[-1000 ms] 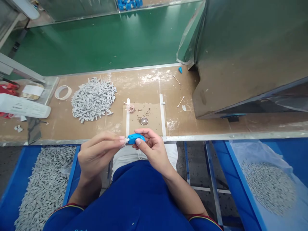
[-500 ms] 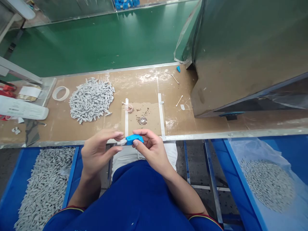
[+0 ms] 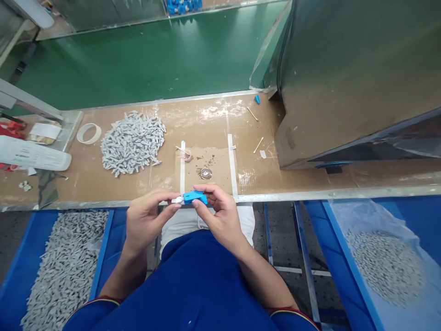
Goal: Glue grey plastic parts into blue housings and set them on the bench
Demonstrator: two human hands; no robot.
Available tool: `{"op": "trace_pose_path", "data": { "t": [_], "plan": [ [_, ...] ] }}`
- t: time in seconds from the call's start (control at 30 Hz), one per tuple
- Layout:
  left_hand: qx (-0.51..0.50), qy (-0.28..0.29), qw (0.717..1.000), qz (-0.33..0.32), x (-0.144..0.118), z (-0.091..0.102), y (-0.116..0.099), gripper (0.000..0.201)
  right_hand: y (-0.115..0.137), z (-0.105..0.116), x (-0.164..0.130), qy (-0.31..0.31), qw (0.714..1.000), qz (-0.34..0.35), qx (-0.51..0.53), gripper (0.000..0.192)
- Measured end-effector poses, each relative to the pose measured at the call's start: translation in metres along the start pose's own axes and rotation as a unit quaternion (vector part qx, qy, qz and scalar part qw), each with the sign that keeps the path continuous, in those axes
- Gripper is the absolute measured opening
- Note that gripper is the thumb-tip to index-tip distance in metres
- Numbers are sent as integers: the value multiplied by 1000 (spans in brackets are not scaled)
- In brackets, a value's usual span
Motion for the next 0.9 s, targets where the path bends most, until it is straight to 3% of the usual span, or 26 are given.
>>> {"op": "trace_pose_path", "data": {
  "t": [0.23,0.43,0.53,0.63,0.73,0.9],
  "plan": [
    [21,-44,999,13,-3,14,2,5,-6,12,1,-43,999,-6,-8,24],
    [-113,-79,976,167,0,25,29,18,-17,46,2,-113,993,-12,-9,24],
    [-172,-74,962,200,4,22,38,24,-31,68,5,-159,987,-13,-16,26],
    [-167,-69,961,212,9,20,44,26,-54,89,10,-205,978,-22,-17,29],
    [-102,-48,975,191,20,17,45,22,-80,105,17,-234,972,-36,-8,34],
    [93,52,992,74,53,-4,31,11,-106,116,24,-251,967,-50,-9,41]
  ]
}}
Point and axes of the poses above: each hand's wrist, its own x-axis towards the middle knuckle, its own z-axis out of the back of the hand, y = z × x, the point moved 8 cm from there along x, towards the middle knuckle, and after that the axes turned 15 degrees about -x, right-handed, at the moved point
